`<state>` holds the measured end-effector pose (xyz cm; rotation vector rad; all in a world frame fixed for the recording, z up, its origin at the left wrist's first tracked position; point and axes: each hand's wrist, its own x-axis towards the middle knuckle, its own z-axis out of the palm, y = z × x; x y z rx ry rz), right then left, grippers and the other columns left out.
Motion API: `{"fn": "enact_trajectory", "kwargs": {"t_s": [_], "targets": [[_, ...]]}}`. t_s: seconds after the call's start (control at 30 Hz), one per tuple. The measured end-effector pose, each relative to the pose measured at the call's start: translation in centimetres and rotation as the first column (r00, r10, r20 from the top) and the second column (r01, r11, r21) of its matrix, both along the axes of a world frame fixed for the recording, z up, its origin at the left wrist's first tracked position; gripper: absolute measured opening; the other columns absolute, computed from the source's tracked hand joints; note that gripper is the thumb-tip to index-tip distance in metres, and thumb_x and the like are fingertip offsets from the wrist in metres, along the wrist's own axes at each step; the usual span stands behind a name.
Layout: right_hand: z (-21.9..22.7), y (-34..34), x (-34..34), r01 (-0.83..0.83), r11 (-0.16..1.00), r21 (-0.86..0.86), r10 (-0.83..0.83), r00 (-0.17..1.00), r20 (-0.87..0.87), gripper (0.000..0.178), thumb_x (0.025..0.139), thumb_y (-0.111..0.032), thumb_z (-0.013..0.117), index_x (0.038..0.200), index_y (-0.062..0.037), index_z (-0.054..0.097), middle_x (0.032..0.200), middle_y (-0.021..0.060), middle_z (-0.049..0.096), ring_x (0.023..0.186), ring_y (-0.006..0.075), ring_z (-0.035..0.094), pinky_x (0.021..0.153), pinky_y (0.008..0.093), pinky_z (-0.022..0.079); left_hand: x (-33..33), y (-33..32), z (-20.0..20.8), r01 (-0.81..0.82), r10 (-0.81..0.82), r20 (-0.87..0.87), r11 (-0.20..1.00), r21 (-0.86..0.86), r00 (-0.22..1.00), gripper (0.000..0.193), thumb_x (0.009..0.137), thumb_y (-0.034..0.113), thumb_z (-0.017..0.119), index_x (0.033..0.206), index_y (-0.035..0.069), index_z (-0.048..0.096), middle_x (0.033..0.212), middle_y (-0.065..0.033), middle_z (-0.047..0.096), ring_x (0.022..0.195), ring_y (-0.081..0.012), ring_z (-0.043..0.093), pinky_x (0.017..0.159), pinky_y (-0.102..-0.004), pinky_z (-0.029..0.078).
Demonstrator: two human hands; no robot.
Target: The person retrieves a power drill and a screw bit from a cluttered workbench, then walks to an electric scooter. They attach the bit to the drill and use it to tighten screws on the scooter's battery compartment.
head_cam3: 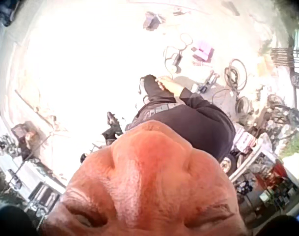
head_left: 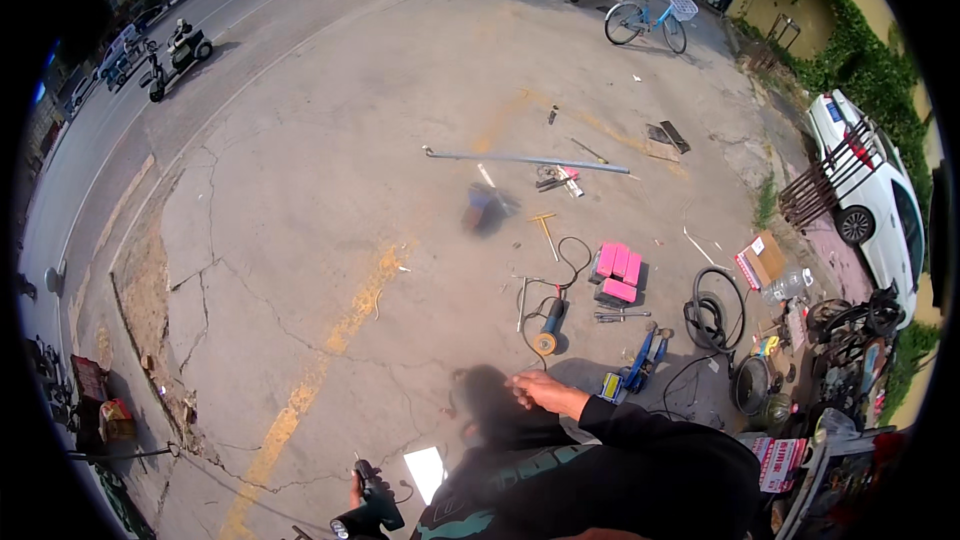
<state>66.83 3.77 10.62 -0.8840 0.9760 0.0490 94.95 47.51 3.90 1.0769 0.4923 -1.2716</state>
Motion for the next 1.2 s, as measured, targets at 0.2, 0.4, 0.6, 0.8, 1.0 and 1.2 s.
{"fn": "enact_trajectory", "kwargs": {"t_s": [0.2, 0.4, 0.6, 0.8, 1.0, 1.2], "targets": [[-4.1, -9.0, 18.6, -0.155, 0.988, -0.026, 0.152, 0.983, -0.107, 0.021, 0.104, -0.021, 0.046, 0.104, -0.0024, 0.055, 0.082, 0.0047, 0.057, 0.065, 0.014, 0.056, 0.056, 0.0299, 0.047, 11.9, -16.9, 10.0, -0.113, 0.192, 0.217, 0.937, -0.33, 0.957, 0.063, 0.096, 0.059, 0.051, 0.131, 0.007, 0.05, 0.09, -0.0048, 0.061, 0.079, -0.0189, 0.061, 0.069, -0.0329, 0.051], [-0.1, -19.5, 40.8, -0.373, 0.927, -0.045, 0.375, 0.924, 0.073, 0.019, 0.103, -0.022, 0.052, 0.103, -0.0032, 0.057, 0.072, 0.0023, 0.056, 0.057, 0.0124, 0.055, 0.051, 0.0303, 0.047, 25.4, -32.8, 17.7, 0.091, 0.037, 0.406, 0.952, -0.291, 0.913, 0.078, 0.097, 0.065, 0.043, 0.143, 0.002, 0.044, 0.106, -0.0081, 0.064, 0.096, -0.021, 0.063, 0.085, -0.0369, 0.053], [5.1, -28.8, 57.5, -0.347, 0.933, -0.094, 0.359, 0.88, 0.311, 0.018, 0.102, -0.019, 0.053, 0.107, -0.0018, 0.058, 0.076, 0.0029, 0.056, 0.063, 0.0126, 0.056, 0.057, 0.0275, 0.046, 35.0, -47.4, 15.4, -0.151, 0.095, -0.125, 0.791, -0.592, 0.988, 0.06, 0.101, 0.051, 0.045, 0.135, 0.003, 0.051, 0.111, -0.0125, 0.066, 0.099, -0.0239, 0.065, 0.086, -0.0365, 0.054], [6.4, -40.8, 67.6, 0.056, 0.992, 0.112, -0.085, 0.956, 0.281, 0.016, 0.102, -0.014, 0.05, 0.107, -0.0016, 0.059, 0.078, 0.0036, 0.056, 0.066, 0.013, 0.055, 0.059, 0.0258, 0.047, 49.7, -65.9, 18.5, 0.387, -0.257, 0.306, 0.759, -0.524, 0.917, 0.038, 0.103, 0.023, 0.05, 0.134, 0.002, 0.052, 0.111, -0.0041, 0.067, 0.091, -0.0101, 0.065, 0.08, -0.0271, 0.054], [8.5, -54.3, 74.9, 0.203, 0.977, -0.064, -0.169, 0.923, 0.345, 0.017, 0.101, -0.018, 0.051, 0.109, -0.0044, 0.056, 0.079, 0.0031, 0.056, 0.064, 0.0134, 0.054, 0.055, 0.027, 0.048, 62.4, -80.5, 19.3, 0.615, -0.436, 0.475, 0.715, -0.333, 0.764, 0.062, 0.104, 0.035, 0.05, 0.152, 0.001, 0.031, 0.15, -0.0108, 0.044, 0.135, -0.0192, 0.042, 0.112, -0.0316, 0.031], [6.4, -66.8, 85.9, 0.095, 0.995, -0.018, -0.081, 0.921, 0.381, 0.023, 0.098, -0.016, 0.053, 0.118, -0.0042, 0.05, 0.089, 0.0057, 0.059, 0.075, 0.0135, 0.059, 0.066, 0.0273, 0.052, 73.1, -97.5, 12.6, 0.409, -0.332, 0.25, 0.817, -0.407, 0.91, 0.033, 0.104, 0.022, 0.051, 0.133, 0.006, 0.053, 0.114, -0.0033, 0.064, 0.104, -0.0062, 0.059, 0.09, -0.0258, 0.048]]}}
